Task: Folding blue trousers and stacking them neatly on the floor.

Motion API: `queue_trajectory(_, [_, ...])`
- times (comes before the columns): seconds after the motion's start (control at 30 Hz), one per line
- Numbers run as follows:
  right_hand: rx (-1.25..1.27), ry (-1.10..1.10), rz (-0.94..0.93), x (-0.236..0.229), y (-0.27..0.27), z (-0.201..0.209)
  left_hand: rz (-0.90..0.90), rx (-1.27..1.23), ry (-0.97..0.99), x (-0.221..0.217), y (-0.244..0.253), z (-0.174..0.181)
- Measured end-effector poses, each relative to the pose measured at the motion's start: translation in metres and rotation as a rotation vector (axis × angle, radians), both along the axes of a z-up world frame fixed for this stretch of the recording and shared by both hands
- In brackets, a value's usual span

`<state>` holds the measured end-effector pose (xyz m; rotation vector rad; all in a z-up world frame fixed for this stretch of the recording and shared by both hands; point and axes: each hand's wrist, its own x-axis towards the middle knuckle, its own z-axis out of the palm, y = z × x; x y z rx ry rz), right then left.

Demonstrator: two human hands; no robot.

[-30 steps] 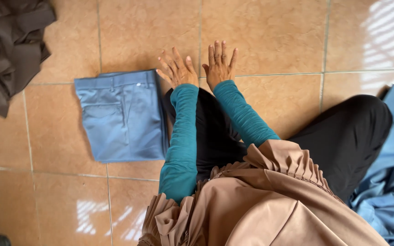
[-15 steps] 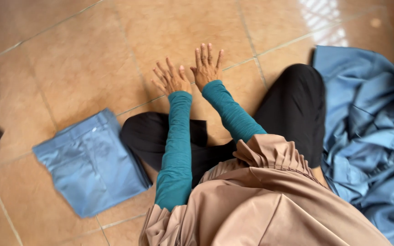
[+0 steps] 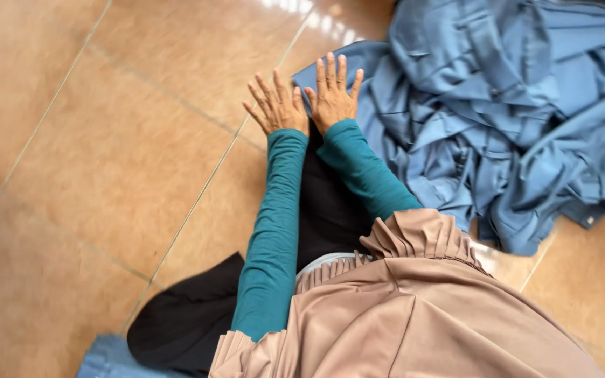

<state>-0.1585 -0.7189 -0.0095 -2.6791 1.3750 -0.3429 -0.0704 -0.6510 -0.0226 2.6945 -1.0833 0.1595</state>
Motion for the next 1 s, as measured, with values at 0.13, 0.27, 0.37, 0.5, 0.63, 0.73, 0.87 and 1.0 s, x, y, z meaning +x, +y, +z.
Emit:
queue_trajectory(0.13, [-0.053,-0.016,-0.132,-0.094,-0.041,-0.008,-0.21,-0.043,-0.094,-0.087,-0.061,-0.011])
queue_trajectory(0.27, [-0.151,-0.125,-0.372,-0.186,-0.063,0.01,-0.468,-0.058,-0.02,-0.159,-0.094,-0.015])
queue_trajectory(0.37, [-0.166,-0.083,-0.598,-0.256,-0.082,0.012,-0.612,-0.002,0.103,-0.193,-0.106,-0.022])
queue_trajectory(0.5, [-0.114,-0.246,-0.741,-0.313,-0.113,-0.002,-0.735,0.058,0.467,-0.209,-0.119,-0.002])
queue_trajectory(0.63, [-0.236,-0.349,-0.652,-0.291,-0.113,-0.014,-0.666,0.02,0.679,-0.204,-0.138,0.0])
queue_trajectory(0.73, [-0.35,-0.623,-0.378,-0.241,-0.094,-0.01,-0.484,-0.08,1.026,-0.189,-0.157,-0.014])
queue_trajectory(0.87, [-0.307,-0.612,-0.228,-0.193,-0.063,0.001,-0.208,-0.095,0.992,-0.162,-0.162,-0.036])
queue_trajectory(1.0, [-0.183,-0.506,-0.198,-0.193,-0.047,0.035,0.003,-0.219,0.82,-0.096,-0.153,-0.083])
